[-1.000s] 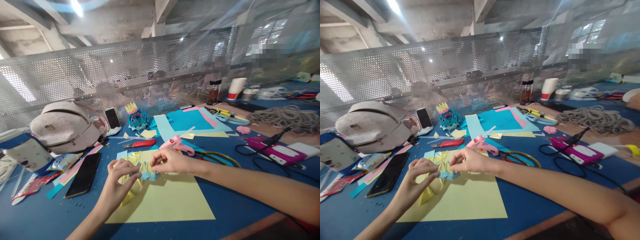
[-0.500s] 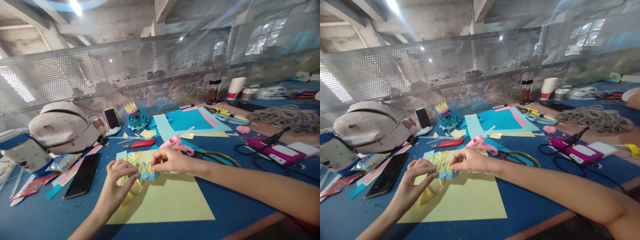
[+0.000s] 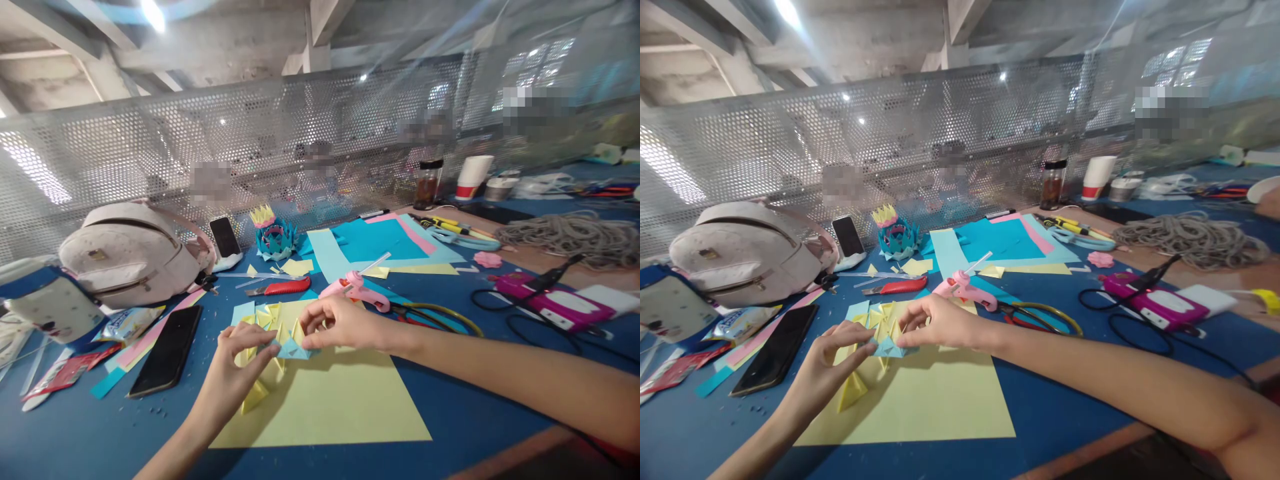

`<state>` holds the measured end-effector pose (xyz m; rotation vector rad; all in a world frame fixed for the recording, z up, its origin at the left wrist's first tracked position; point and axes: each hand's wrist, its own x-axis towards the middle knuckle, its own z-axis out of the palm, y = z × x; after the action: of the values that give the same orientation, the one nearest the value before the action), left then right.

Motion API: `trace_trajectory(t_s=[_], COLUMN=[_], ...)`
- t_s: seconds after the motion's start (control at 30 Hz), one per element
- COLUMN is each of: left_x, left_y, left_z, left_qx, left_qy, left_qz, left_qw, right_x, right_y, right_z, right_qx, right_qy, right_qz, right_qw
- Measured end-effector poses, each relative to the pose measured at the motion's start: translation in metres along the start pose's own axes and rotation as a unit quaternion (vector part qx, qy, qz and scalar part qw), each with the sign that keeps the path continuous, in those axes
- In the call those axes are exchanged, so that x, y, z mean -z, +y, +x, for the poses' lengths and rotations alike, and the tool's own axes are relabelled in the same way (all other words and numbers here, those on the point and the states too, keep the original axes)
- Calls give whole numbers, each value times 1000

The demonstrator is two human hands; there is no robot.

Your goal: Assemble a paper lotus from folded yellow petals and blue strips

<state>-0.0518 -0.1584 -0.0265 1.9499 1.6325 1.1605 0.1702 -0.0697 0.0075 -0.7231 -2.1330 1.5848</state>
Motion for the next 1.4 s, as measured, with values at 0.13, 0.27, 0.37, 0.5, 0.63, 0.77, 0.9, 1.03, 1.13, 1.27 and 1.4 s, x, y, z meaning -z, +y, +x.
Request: trace_trajectory(t_s=[0.13,0.27,0.37,0.5,0.63,0.77,0.9,1.03,1.13,1.27,1.4], left_x=[6,19,28,36,37,24,15,16,16,16,19], left_y=[11,21,22,27,33,25,20,18,12,7,9], left_z=[-1,-8,-19,-27,-31,-42,-49,-48,-49,-50,-48], left_qx=[-105,-285,-417,-499,-537,-435,-418,-430,-436,-438,-451], left_qy=[51,138,145,151,79,153,159,164,158,161,155], left_qz=[97,254,348,396,432,385,389,393,391,400,398], left_qw=[988,914,827,756,720,800,805,796,795,789,784], right_x=[0,-1,-2,-2,-1,0,1,2,2,3,2], right_y=[-3,-9,-10,-8,-5,-3,-2,-1,-1,-2,-2], right_z=[-2,-8,-12,-15,-15,-15,-15,-15,-15,-14,-14], right_qx=[66,203,349,480,517,530,527,530,535,543,539], right_qy=[14,78,98,156,164,155,149,148,145,144,137], right_qz=[-73,-201,-313,-443,-510,-520,-534,-548,-553,-548,-548], right_qw=[995,955,878,741,668,652,644,630,622,620,625])
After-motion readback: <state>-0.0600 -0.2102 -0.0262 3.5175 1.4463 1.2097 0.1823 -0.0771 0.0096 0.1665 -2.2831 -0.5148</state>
